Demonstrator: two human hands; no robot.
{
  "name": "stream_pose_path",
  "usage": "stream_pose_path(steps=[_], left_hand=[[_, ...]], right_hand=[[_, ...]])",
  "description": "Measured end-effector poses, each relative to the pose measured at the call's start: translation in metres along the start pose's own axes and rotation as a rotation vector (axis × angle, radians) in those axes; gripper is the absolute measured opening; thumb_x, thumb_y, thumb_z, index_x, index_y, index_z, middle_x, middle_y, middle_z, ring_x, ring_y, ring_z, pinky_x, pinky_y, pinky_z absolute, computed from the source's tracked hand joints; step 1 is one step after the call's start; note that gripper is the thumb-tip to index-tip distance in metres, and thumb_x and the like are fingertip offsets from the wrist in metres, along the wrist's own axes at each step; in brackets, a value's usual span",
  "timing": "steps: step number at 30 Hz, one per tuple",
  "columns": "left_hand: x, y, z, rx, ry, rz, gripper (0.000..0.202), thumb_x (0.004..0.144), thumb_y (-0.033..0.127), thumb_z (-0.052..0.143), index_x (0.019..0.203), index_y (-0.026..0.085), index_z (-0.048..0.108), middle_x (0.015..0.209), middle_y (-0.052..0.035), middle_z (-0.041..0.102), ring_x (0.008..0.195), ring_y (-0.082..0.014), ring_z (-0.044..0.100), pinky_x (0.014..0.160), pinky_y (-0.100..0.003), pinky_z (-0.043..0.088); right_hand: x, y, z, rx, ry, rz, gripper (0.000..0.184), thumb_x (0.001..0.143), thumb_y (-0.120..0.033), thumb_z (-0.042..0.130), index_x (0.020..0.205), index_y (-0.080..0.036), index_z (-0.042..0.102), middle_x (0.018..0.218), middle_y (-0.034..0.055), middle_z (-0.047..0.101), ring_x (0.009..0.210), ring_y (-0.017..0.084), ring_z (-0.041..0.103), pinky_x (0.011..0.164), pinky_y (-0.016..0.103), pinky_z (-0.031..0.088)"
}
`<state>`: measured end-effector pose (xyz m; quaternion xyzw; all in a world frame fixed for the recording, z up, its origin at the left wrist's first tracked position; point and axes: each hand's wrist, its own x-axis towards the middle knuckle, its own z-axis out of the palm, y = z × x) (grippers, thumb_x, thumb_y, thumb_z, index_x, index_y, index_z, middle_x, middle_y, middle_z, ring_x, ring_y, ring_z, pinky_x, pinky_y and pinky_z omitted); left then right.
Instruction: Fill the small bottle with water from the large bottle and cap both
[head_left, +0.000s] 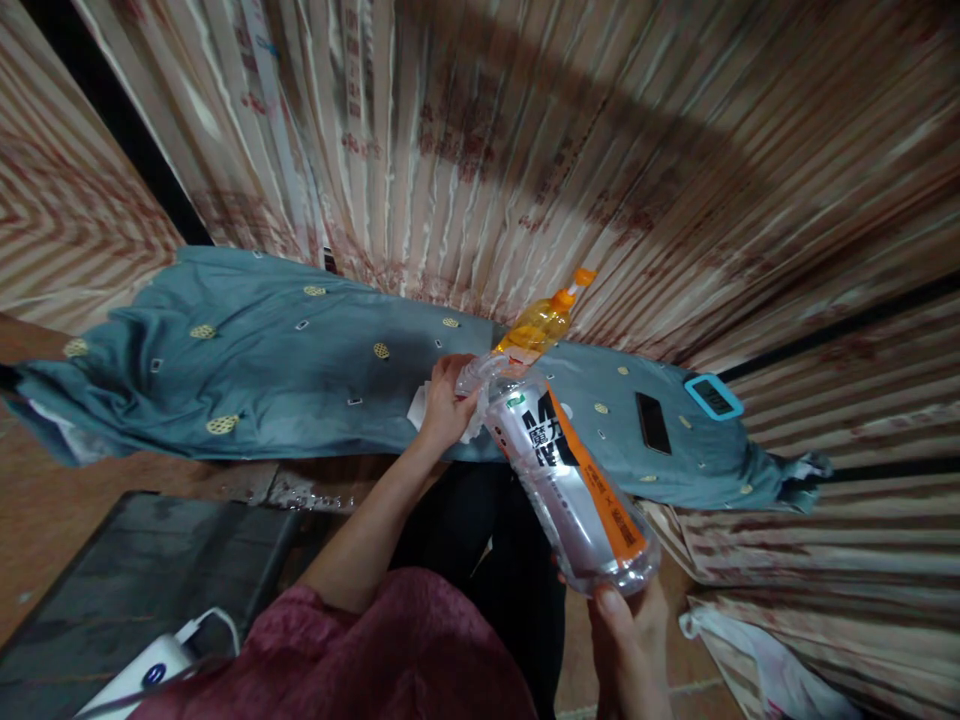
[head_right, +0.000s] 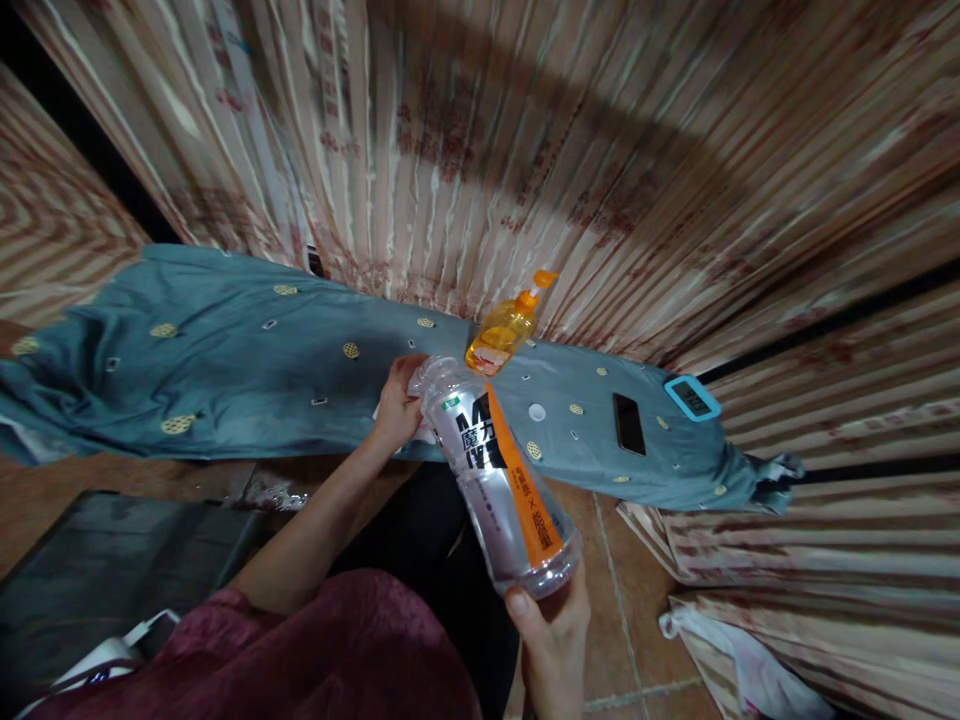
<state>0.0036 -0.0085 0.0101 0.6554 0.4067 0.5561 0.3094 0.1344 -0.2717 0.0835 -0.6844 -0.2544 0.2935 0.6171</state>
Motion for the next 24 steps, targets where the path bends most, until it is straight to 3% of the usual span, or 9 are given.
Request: stream_pose_path(steps=[12, 24], left_hand=[[-0.0002, 0.0002, -0.0012, -0.001, -0.004, 0.023, 0.042, 0.092, 0.051, 0.065, 0.117, 0.018, 0.067, 0.114, -0.0118, 0.066, 0.111, -0.0294, 0.063, 0.100, -0.045, 0.051], [-0.0024, 0.0019, 0.0004, 0.007, 0.029, 0.026, 0.040, 0.092, 0.051, 0.062, 0.115, 0.018, 0.067, 0.111, -0.0111, 0.066, 0.109, -0.0292, 0.063, 0.099, -0.045, 0.052]], right_hand=[[-0.0031, 0.0004, 0.0030, 0.038, 0.007, 0.003, 0.081, 0.064, -0.056, 0.084, 0.132, -0.018, 0.059, 0.115, 0.0117, 0.075, 0.112, 0.036, 0.070, 0.099, 0.048, 0.051], [-0.0018, 0.0072, -0.0016, 0.050, 0.015, -0.020, 0.081, 0.064, -0.053, 0.084, 0.133, -0.019, 0.060, 0.112, 0.0095, 0.077, 0.109, 0.034, 0.071, 0.094, 0.044, 0.053]])
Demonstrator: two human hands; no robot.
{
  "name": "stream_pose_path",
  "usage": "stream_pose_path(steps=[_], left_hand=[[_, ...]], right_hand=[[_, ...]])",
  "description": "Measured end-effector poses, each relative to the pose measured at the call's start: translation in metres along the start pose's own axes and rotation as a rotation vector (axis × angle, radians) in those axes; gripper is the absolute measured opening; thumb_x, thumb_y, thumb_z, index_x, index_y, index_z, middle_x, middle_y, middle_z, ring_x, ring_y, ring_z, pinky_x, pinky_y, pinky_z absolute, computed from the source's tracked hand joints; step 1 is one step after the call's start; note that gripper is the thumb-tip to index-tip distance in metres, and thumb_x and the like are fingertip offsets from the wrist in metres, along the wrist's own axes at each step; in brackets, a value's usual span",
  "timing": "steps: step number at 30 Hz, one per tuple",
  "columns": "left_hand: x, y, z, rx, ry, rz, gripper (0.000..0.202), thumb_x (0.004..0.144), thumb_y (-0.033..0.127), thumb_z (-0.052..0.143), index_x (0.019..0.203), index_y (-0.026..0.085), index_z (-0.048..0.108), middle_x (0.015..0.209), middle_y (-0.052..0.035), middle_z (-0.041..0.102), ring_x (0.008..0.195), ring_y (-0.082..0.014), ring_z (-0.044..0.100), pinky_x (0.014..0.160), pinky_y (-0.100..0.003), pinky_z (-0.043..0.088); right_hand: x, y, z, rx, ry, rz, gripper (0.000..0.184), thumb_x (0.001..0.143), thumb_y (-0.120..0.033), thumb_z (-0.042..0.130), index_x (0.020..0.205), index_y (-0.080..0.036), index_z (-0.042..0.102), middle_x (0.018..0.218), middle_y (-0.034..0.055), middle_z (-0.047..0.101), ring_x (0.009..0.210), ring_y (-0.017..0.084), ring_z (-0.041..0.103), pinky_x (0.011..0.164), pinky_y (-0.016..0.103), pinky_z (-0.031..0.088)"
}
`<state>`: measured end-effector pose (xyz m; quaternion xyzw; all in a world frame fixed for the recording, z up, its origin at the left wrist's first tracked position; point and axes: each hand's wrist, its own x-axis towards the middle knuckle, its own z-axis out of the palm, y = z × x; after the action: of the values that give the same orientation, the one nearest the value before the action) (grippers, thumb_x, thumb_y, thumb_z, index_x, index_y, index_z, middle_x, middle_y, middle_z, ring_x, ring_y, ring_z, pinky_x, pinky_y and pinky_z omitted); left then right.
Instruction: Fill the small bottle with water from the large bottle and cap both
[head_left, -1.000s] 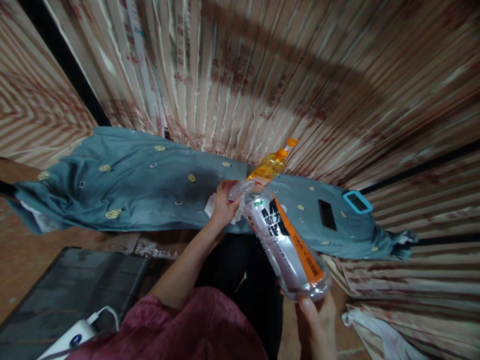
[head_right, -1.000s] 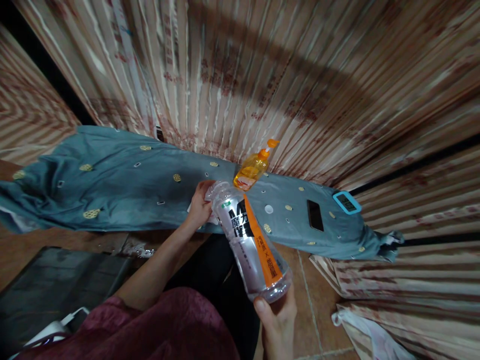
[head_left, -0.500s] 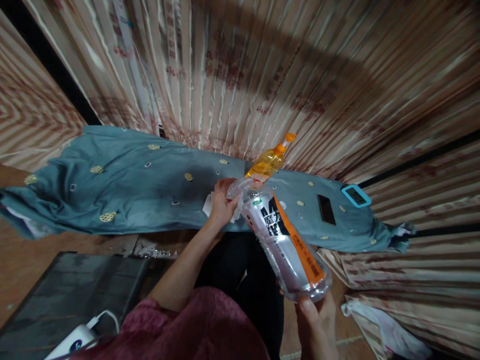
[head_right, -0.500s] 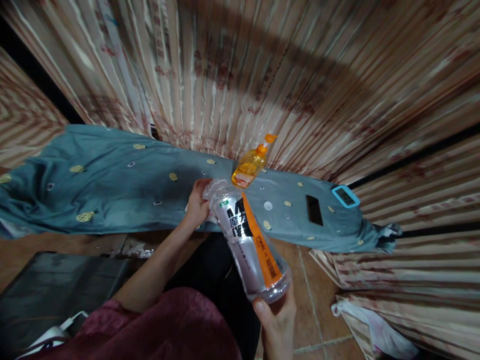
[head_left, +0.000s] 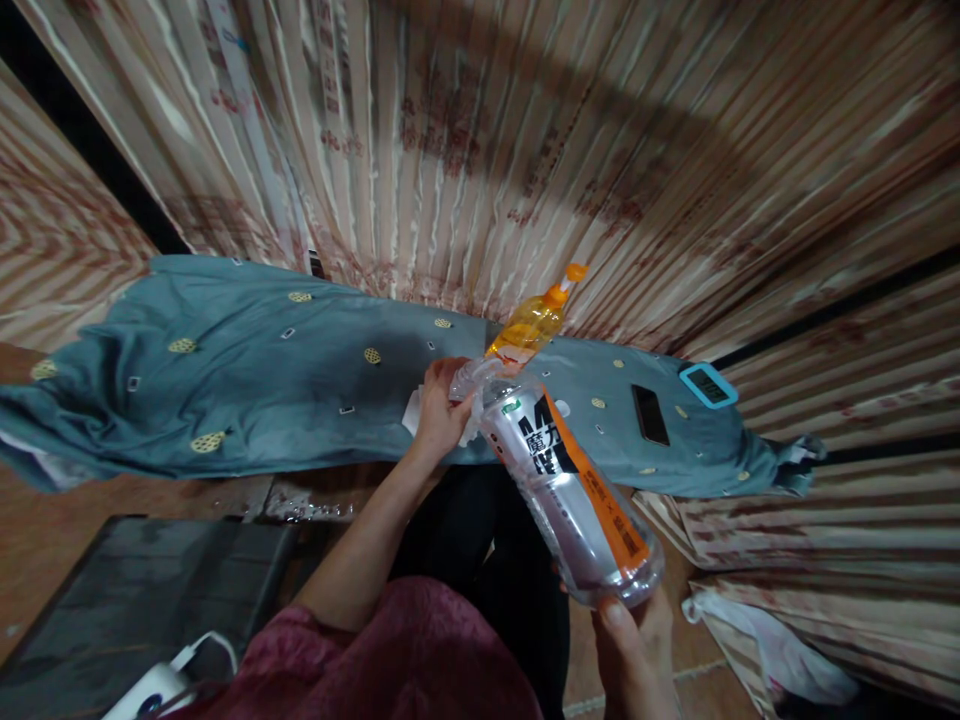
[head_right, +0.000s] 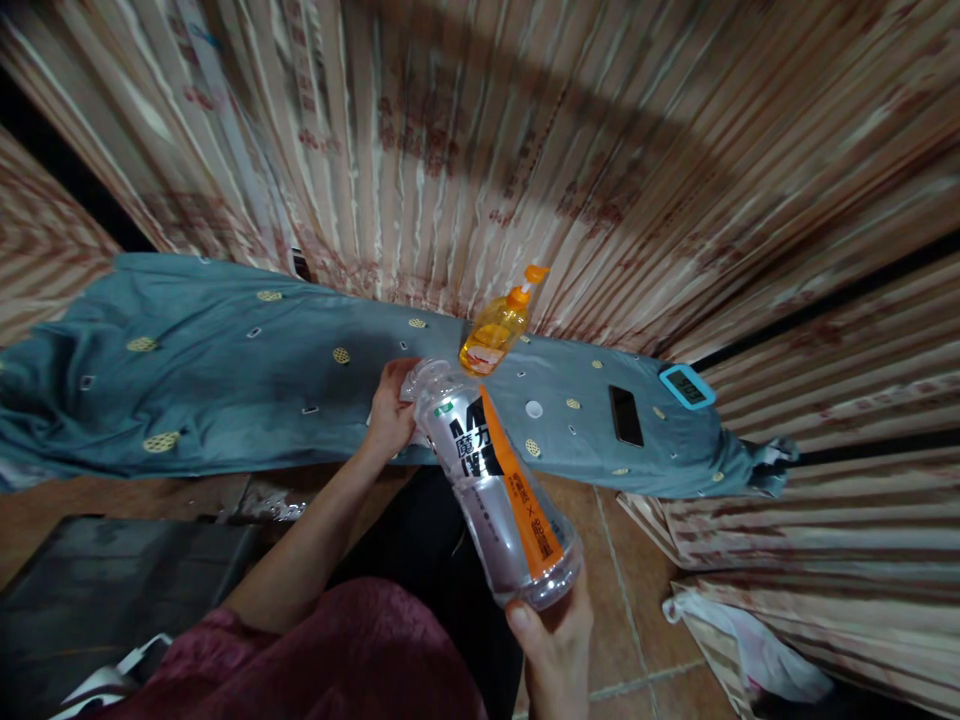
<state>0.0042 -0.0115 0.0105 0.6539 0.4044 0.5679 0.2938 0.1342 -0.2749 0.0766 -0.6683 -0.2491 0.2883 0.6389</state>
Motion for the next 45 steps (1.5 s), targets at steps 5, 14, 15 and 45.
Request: stream_pose_path(steps=[5, 14, 15, 45], left_hand=[[0.000, 0.000, -0.001, -0.002, -0.007, 0.000, 0.039, 0.093, 0.049, 0.062, 0.116, 0.018, 0.067, 0.113, -0.0120, 0.066, 0.110, -0.0293, 0.063, 0.099, -0.045, 0.052], [0.000, -0.001, -0.002, -0.010, -0.007, 0.025, 0.038, 0.093, 0.049, 0.062, 0.117, 0.019, 0.066, 0.113, -0.0111, 0.066, 0.109, -0.0292, 0.063, 0.098, -0.046, 0.053], [0.000, -0.001, -0.002, -0.011, -0.006, 0.017, 0.037, 0.093, 0.048, 0.063, 0.116, 0.020, 0.066, 0.113, -0.0111, 0.065, 0.109, -0.0294, 0.063, 0.098, -0.046, 0.053], [-0.001, 0.000, -0.001, -0.013, -0.005, -0.010, 0.040, 0.093, 0.050, 0.063, 0.117, 0.018, 0.067, 0.114, -0.0121, 0.065, 0.110, -0.0294, 0.063, 0.099, -0.046, 0.052]], right_hand=[[0.000, 0.002, -0.003, -0.030, -0.011, 0.017, 0.084, 0.066, -0.054, 0.082, 0.137, -0.017, 0.058, 0.113, 0.0117, 0.077, 0.111, 0.037, 0.071, 0.094, 0.046, 0.054], [-0.006, -0.001, 0.004, -0.060, 0.034, 0.033, 0.087, 0.064, -0.061, 0.081, 0.135, -0.016, 0.059, 0.117, 0.0134, 0.077, 0.111, 0.037, 0.072, 0.096, 0.044, 0.053], [-0.006, -0.001, 0.006, -0.045, 0.047, 0.036, 0.087, 0.064, -0.061, 0.081, 0.136, -0.017, 0.059, 0.116, 0.0130, 0.077, 0.111, 0.037, 0.072, 0.095, 0.045, 0.054], [-0.007, 0.011, 0.001, -0.037, 0.045, -0.027, 0.080, 0.069, -0.054, 0.078, 0.138, -0.018, 0.059, 0.110, 0.0103, 0.078, 0.102, 0.032, 0.075, 0.089, 0.039, 0.058]])
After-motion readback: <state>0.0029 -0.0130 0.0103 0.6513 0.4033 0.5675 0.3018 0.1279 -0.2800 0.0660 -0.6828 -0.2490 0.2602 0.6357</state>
